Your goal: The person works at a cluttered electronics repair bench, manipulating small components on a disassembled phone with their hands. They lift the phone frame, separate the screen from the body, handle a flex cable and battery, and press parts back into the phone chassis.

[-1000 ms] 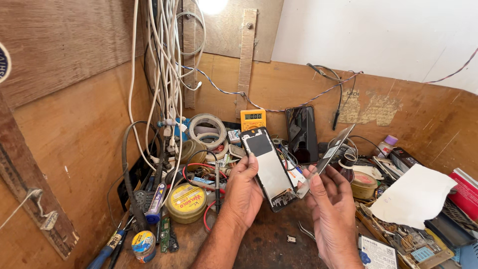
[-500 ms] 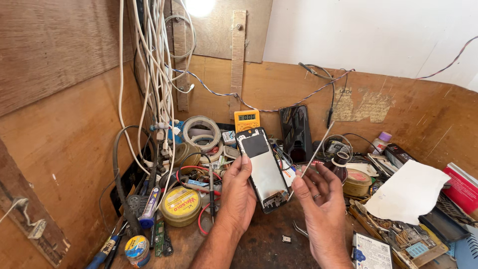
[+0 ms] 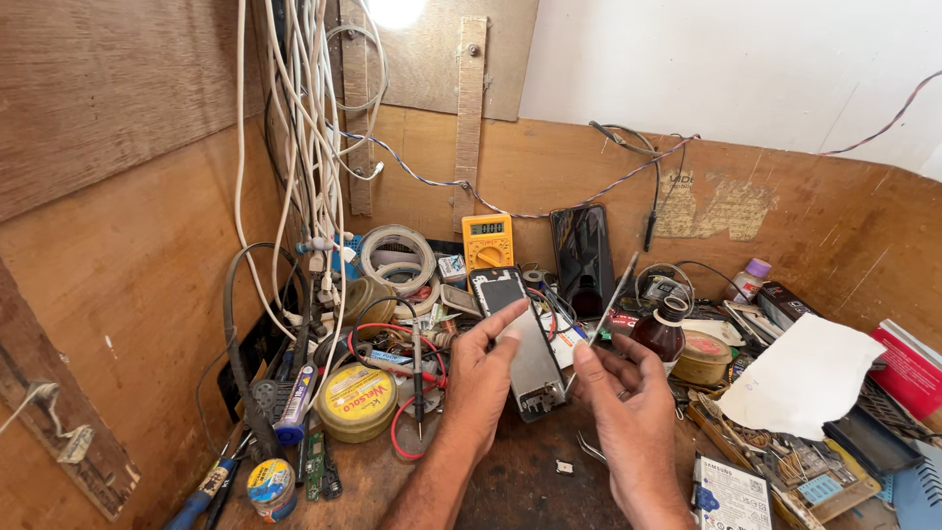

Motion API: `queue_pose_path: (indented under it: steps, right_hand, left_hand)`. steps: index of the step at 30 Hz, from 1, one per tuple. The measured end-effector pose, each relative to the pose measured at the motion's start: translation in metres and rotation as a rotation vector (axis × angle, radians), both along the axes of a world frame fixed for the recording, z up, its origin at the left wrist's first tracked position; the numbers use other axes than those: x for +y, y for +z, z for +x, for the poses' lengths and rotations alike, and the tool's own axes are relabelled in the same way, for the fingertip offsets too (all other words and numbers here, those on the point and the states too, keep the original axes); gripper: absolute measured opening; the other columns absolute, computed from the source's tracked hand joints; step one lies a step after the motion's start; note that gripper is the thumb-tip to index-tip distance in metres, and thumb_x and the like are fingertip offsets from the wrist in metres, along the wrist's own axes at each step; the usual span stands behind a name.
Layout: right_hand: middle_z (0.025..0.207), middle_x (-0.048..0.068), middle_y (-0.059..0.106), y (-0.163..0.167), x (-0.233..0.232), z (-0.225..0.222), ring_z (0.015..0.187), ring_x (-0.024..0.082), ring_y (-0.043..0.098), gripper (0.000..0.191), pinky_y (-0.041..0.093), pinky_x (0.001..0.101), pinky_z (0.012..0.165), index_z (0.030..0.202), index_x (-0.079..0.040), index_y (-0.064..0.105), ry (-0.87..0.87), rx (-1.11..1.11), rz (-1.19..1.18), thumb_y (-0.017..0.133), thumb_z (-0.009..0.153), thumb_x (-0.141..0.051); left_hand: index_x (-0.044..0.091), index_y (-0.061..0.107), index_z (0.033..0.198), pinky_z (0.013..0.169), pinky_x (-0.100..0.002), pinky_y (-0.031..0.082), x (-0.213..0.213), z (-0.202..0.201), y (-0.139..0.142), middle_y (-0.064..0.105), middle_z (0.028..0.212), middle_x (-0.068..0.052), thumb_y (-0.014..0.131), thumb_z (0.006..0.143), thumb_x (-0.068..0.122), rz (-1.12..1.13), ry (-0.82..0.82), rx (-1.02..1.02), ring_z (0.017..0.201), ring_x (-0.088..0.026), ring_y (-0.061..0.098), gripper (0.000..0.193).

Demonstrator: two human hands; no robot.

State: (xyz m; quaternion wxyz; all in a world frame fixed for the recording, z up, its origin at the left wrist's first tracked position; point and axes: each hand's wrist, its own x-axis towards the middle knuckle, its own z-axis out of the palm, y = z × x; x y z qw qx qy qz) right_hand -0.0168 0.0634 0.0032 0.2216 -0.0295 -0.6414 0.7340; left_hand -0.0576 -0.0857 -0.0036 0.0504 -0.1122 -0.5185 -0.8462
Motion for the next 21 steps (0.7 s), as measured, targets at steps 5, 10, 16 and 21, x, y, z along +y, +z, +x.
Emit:
queue_pose_path:
  steps: [5, 10, 16, 21]
  right_hand:
    - [0.113, 0.015, 0.071, 0.004, 0.000, 0.000, 0.102, 0.019, 0.071, 0.064, 0.060, 0.0346, 0.083, 0.136, 0.003, 0.049, -0.027, -0.038, -0.055, 0.073, 0.088, -0.032]
    - [0.111, 0.016, 0.071, 0.007, 0.001, 0.000, 0.098, 0.021, 0.072, 0.061, 0.062, 0.0361, 0.081, 0.131, 0.004, 0.049, -0.028, 0.026, -0.118, 0.073, 0.088, -0.032]
    - [0.111, 0.014, 0.071, 0.006, 0.003, -0.001, 0.102, 0.018, 0.072, 0.061, 0.061, 0.0350, 0.081, 0.133, 0.004, 0.049, -0.026, 0.019, -0.143, 0.072, 0.089, -0.032]
    - [0.111, 0.015, 0.070, 0.006, 0.003, 0.000, 0.102, 0.020, 0.072, 0.062, 0.063, 0.0346, 0.083, 0.133, 0.005, 0.048, -0.021, 0.027, -0.159, 0.073, 0.089, -0.031]
  left_hand:
    - [0.012, 0.059, 0.140, 0.098, -0.030, 0.052, -0.011, 0.010, 0.009, 0.072, 0.124, -0.010, 0.068, 0.076, 0.004, -0.027, -0.122, 0.090, 0.109, -0.015, 0.068, 0.065]
    - [0.009, 0.077, 0.117, 0.091, -0.031, 0.057, -0.011, 0.016, 0.016, 0.075, 0.116, -0.010, 0.080, 0.077, 0.018, -0.348, -0.038, 0.119, 0.102, -0.015, 0.069, 0.041]
    - [0.007, 0.079, 0.090, 0.082, -0.032, 0.057, -0.012, 0.017, 0.014, 0.072, 0.104, -0.009, 0.095, 0.062, 0.034, -0.589, 0.069, 0.195, 0.094, -0.017, 0.069, 0.043]
    - [0.007, 0.081, 0.081, 0.080, -0.034, 0.056, -0.012, 0.018, 0.012, 0.069, 0.103, -0.008, 0.096, 0.060, 0.036, -0.649, 0.110, 0.254, 0.093, -0.019, 0.069, 0.039]
